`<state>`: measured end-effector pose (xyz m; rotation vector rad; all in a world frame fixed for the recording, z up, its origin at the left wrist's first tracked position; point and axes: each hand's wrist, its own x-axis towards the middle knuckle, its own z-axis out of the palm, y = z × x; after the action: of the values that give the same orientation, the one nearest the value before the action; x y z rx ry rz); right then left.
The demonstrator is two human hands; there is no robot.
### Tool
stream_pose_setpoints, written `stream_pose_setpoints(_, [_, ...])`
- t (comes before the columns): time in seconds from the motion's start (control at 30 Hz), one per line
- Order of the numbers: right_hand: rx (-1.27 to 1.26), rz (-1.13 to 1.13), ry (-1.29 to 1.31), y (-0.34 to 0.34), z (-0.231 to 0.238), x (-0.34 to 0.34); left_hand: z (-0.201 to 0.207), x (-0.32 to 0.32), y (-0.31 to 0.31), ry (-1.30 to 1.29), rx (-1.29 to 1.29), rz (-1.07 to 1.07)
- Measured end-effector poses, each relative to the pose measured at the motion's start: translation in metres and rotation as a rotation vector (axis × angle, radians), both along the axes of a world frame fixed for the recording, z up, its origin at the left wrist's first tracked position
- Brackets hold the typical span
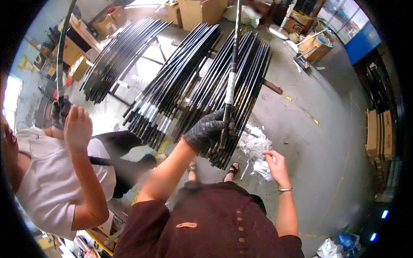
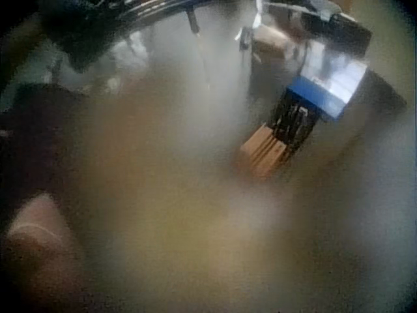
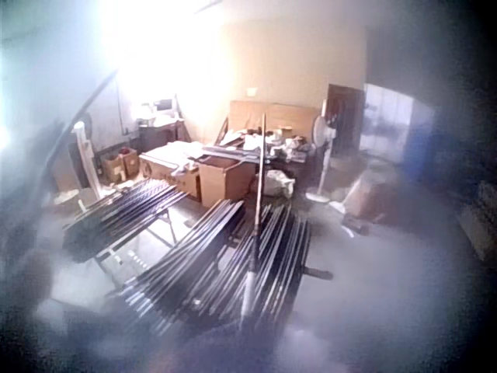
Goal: The person applies white tape to the ends of long black metal poles, handling them one at a time from a stack on a rack and placing them back down after taping.
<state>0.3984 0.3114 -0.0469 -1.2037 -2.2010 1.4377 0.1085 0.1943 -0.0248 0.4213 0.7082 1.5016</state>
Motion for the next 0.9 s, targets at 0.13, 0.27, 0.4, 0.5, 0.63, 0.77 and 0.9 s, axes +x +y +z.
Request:
stream_pose_setpoints(0.13, [-0.109,0.139,0.171,-0.021,0.052,-0.043,0.019,0.025,0.015,-0.128,0.099,-0.034])
stream_pose_setpoints(0.27, [-0.436,0.13,0.304,-0.035,0.068,-0.061,0.024,0.046,0.03,-0.328,0.243,-0.065])
stream_pose_setpoints(0.4, [-0.533,0.142,0.354,-0.039,0.066,-0.059,0.027,0.053,0.035,-0.278,0.143,-0.025])
stream_pose_setpoints(0.5, [-0.545,0.133,0.344,-0.042,0.066,-0.057,0.014,0.059,0.037,-0.369,0.241,-0.085])
stream_pose_setpoints(0.63, [-0.509,0.137,0.356,-0.045,0.062,-0.055,0.015,0.063,0.038,-0.342,0.224,-0.144])
stream_pose_setpoints(0.77, [-0.42,0.235,0.358,-0.045,0.054,-0.055,0.014,0.065,0.04,-0.34,0.27,-0.169])
stream_pose_setpoints(0.9, [-0.446,0.141,0.352,-0.05,0.056,-0.058,0.013,0.067,0.041,-0.33,0.256,-0.159])
